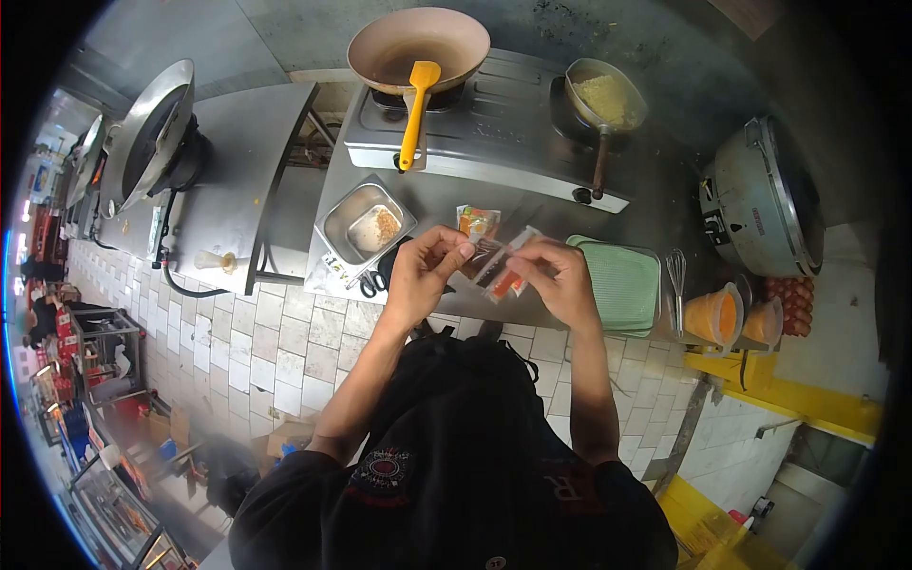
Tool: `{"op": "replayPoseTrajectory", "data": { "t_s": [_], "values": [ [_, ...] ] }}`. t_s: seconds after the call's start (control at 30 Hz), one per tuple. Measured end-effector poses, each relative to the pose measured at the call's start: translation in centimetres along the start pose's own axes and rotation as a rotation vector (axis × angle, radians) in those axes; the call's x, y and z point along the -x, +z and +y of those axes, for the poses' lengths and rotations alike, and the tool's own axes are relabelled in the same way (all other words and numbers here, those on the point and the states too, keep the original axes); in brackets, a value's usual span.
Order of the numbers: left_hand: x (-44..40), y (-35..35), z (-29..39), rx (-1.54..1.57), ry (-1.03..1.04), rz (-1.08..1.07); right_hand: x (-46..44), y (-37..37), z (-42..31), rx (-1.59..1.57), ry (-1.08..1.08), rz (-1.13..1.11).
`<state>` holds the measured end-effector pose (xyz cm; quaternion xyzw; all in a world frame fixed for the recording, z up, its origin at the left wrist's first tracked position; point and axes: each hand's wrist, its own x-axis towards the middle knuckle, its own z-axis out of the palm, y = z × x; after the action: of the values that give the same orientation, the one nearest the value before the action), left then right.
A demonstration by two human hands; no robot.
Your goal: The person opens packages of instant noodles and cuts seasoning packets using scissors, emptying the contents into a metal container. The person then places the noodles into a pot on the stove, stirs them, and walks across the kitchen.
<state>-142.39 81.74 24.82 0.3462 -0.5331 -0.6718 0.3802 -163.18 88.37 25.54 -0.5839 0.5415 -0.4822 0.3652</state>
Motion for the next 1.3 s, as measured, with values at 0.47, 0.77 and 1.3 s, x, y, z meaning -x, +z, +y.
{"op": "replayPoseTrajectory", "data": {
  "t_s": [0.47, 0.77, 1.3],
  "values": [
    [0.7, 0.8, 0.4, -0.034, -0.017, -0.033, 0.1, 1.0, -1.7, 0.23, -0.244, 0.086],
    [0.1, 0.4, 0.1, -0.1, 0.002, -0.008, -0.4, 0.0, -1.6, 0.221, -0.136, 0.056],
    [-3.6, 1.2, 1.8, -0.394, 0.095, -0.189, -1.6, -0.4, -0.5, -0.132, 0.111, -0.111]
  ]
}}
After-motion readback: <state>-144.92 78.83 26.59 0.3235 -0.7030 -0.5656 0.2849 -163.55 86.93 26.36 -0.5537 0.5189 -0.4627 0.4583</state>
